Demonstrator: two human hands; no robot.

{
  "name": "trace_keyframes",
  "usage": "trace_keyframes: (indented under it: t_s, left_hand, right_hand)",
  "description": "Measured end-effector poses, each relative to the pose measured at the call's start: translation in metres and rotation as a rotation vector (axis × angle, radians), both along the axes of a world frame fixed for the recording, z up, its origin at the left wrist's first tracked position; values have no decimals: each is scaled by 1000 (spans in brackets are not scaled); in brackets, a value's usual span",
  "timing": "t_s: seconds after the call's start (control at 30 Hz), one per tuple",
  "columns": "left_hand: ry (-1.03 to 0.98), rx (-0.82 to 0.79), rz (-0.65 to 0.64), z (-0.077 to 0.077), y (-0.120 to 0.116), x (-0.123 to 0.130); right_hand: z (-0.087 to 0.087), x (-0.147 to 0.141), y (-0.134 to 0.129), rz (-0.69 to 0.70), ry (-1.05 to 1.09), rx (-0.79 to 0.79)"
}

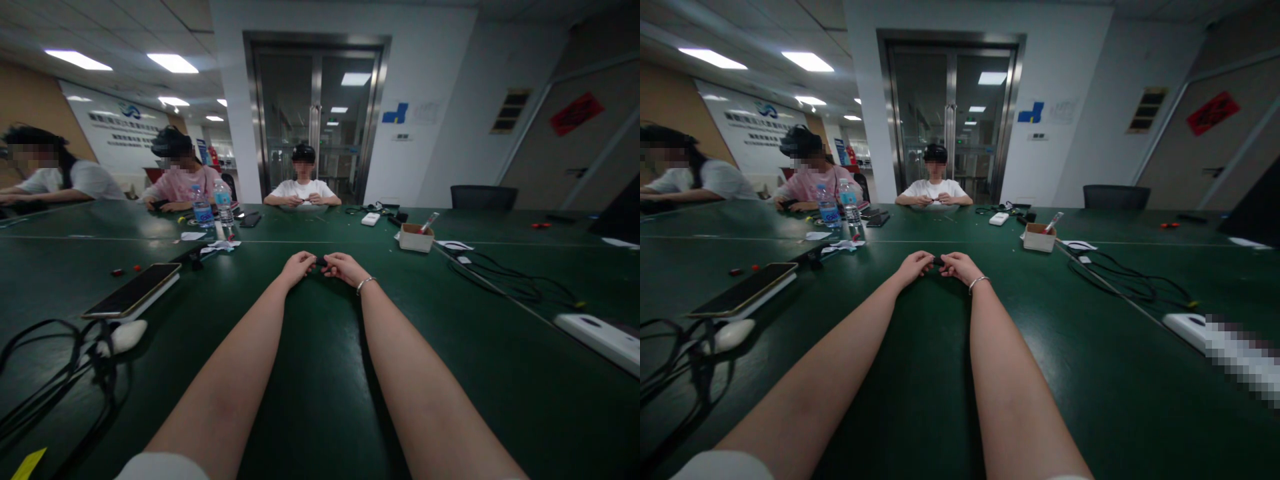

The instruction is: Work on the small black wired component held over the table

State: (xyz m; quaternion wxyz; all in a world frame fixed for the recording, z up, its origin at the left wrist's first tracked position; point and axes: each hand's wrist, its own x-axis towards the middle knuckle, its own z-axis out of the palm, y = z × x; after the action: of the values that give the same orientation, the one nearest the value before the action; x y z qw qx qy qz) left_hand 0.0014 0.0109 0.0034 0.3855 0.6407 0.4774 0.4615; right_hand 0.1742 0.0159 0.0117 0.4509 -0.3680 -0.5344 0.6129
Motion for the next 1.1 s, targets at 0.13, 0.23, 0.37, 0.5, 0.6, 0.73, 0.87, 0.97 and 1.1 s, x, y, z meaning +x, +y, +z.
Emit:
trace_keyframes:
  t_s: [0.13,0.23,0.37,0.5,0.6,0.73,0.87,0.97,1.1]
  left_hand:
    - [17,-12,2,1,-1,0]
    - [20,-4,3,2,-2,-1]
    - [28,-8,-20,3,-3,0]
    - [42,-16,-4,5,-3,1]
    - [29,-26,-10,4,-2,2]
    - [35,-21,-11,4,-2,2]
    - [27,-23,-7,4,-3,2]
    - [32,-34,-6,4,-3,1]
    - [11,-25,-9,4,-1,0]
  right_hand:
    - [1,0,-1,-5,-14,-18]
    - [3,-1,-2,-3,-14,-27]
    - [3,0,-3,-4,2,-18]
    - [4,-1,-4,-13,-3,-26]
    - [4,-1,-4,-17,4,-29]
    - [3,-1,-4,-2,5,-21]
    - [3,0,-3,7,7,-20]
    - [3,0,-3,3,0,-28]
    - [3,0,-3,7,7,-30]
